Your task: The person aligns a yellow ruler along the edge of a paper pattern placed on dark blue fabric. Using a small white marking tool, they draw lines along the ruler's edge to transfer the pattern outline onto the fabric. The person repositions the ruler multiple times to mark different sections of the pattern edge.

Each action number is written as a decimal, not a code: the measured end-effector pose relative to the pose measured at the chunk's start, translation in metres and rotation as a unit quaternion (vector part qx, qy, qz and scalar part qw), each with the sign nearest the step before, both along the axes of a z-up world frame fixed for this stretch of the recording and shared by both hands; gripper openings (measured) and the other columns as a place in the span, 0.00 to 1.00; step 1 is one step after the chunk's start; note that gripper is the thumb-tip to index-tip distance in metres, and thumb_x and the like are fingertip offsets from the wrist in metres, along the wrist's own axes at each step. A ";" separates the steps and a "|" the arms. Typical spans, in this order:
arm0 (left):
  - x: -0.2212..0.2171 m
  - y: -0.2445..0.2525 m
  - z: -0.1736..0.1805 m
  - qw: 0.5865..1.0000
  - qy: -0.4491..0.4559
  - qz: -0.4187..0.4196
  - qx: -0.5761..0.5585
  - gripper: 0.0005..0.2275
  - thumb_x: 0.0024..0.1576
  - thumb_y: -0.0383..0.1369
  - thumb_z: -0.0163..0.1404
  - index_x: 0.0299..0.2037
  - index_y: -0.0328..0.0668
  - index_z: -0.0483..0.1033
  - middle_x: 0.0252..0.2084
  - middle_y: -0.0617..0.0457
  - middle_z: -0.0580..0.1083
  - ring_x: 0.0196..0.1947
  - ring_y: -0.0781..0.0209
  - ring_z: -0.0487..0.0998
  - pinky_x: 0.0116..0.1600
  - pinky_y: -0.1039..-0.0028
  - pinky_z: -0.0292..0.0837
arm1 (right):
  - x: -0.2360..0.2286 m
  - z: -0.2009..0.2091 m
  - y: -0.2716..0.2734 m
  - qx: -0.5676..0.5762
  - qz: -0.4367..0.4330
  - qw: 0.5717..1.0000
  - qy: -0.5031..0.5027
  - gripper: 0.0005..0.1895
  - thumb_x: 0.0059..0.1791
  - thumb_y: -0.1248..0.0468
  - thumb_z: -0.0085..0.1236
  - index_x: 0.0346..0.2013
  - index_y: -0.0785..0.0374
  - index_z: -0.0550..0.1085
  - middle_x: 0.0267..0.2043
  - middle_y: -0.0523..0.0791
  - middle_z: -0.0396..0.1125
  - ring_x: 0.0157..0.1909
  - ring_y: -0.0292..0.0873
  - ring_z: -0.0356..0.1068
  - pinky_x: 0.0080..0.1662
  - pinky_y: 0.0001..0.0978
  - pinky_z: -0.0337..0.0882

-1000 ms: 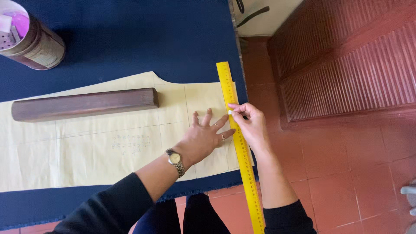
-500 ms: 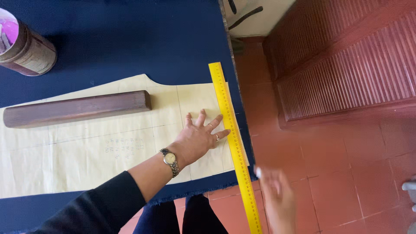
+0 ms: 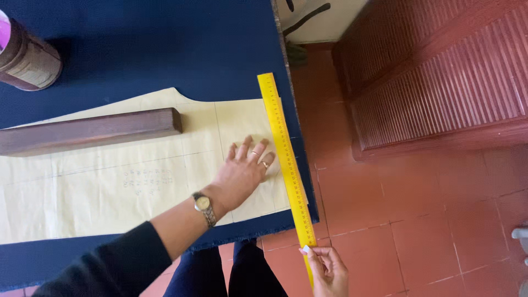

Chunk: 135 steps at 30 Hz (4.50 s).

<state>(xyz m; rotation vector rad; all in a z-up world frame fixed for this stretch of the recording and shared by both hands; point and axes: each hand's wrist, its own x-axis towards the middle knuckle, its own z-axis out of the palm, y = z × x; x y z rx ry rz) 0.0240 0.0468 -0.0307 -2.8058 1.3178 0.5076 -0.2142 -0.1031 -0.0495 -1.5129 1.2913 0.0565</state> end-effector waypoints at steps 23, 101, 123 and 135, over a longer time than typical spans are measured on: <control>-0.092 -0.056 -0.035 0.989 -0.143 0.044 0.002 0.21 0.57 0.29 0.34 0.60 0.26 0.61 0.60 0.19 0.59 0.60 0.20 0.60 0.53 0.41 0.66 | 0.176 0.108 -0.069 -0.142 0.459 0.836 -0.266 0.04 0.46 0.64 0.57 0.30 0.61 0.74 0.34 0.41 0.70 0.40 0.34 0.69 0.46 0.23 0.67; -0.066 0.259 -0.007 0.951 -0.047 0.148 -0.268 0.18 0.54 0.22 0.43 0.54 0.48 0.72 0.59 0.55 0.69 0.65 0.47 0.61 0.67 0.42 0.44 | 0.234 -0.001 0.023 -0.067 0.377 0.899 -0.213 0.08 0.51 0.65 0.52 0.43 0.64 0.75 0.29 0.45 0.69 0.30 0.36 0.68 0.39 0.21 0.67; 0.102 0.146 0.017 0.965 -0.073 0.211 -0.134 0.32 0.61 0.55 0.31 0.54 0.28 0.68 0.54 0.36 0.70 0.60 0.42 0.67 0.64 0.51 0.54 | 0.387 0.025 0.133 0.012 0.418 0.858 -0.297 0.08 0.45 0.72 0.58 0.38 0.73 0.75 0.29 0.55 0.73 0.28 0.44 0.75 0.33 0.31 0.77; 0.109 0.127 -0.001 0.968 -0.073 0.235 -0.047 0.37 0.60 0.61 0.27 0.59 0.30 0.64 0.61 0.37 0.65 0.62 0.41 0.63 0.64 0.50 0.53 | 0.456 0.057 0.165 -0.071 0.648 0.754 -0.076 0.04 0.49 0.64 0.49 0.30 0.59 0.68 0.29 0.43 0.75 0.30 0.35 0.75 0.30 0.26 0.70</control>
